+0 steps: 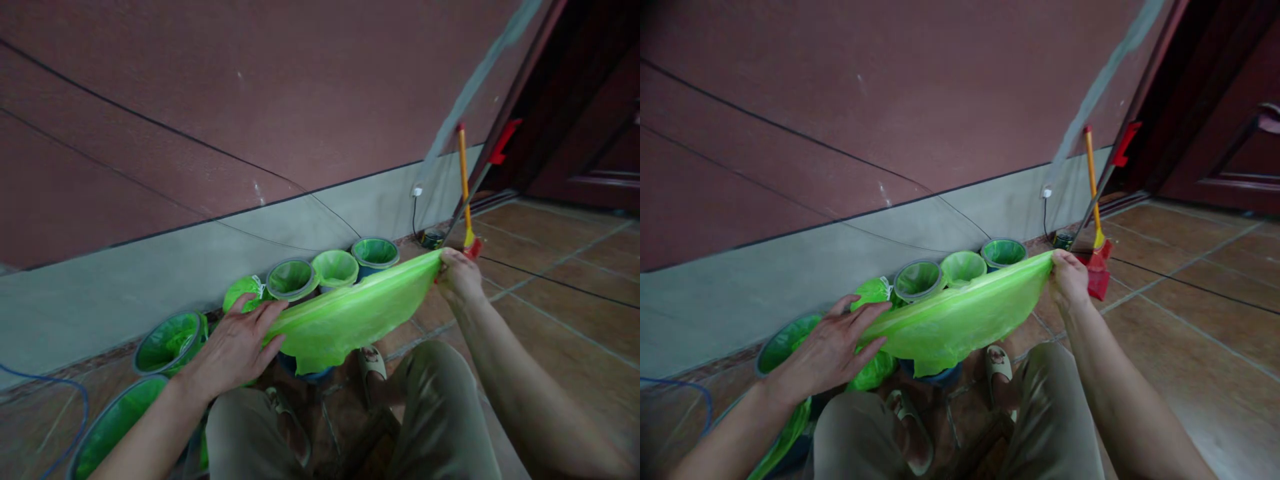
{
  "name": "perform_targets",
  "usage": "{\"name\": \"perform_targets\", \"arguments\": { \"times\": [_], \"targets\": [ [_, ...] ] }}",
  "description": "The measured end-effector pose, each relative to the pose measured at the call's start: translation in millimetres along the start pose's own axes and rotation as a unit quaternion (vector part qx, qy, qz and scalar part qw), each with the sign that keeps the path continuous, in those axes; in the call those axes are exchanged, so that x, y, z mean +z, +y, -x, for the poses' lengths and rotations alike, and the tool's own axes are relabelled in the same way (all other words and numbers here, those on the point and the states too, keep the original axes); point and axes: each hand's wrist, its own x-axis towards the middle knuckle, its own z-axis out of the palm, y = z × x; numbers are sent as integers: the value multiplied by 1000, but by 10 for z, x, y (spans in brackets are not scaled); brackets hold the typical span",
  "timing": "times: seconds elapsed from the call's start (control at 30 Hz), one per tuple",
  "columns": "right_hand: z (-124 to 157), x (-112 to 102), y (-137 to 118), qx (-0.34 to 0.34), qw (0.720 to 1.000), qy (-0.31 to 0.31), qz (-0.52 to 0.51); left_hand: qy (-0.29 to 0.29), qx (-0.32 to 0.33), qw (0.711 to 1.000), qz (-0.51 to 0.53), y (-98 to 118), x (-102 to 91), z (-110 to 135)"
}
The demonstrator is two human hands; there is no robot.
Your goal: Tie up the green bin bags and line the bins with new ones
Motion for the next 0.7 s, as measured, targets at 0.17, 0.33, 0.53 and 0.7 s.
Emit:
{"name": "perform_targets", "arguments": {
  "times": [0.17, 0.33, 0.53, 0.7],
  "targets": [
    [148, 181, -25, 34, 999, -25, 10, -78, -151, 981, -91, -124, 210, -118],
    [225, 571, -489, 23, 993, -114, 15, -7, -261, 954, -147, -481, 156, -209],
    [875, 668, -936, -235, 952, -191, 34, 323, -336, 882, -69, -874, 249, 295],
    [1902, 173, 68, -24, 716, -607, 344, 145, -314, 937, 34, -1033, 966, 1009]
  ]
}}
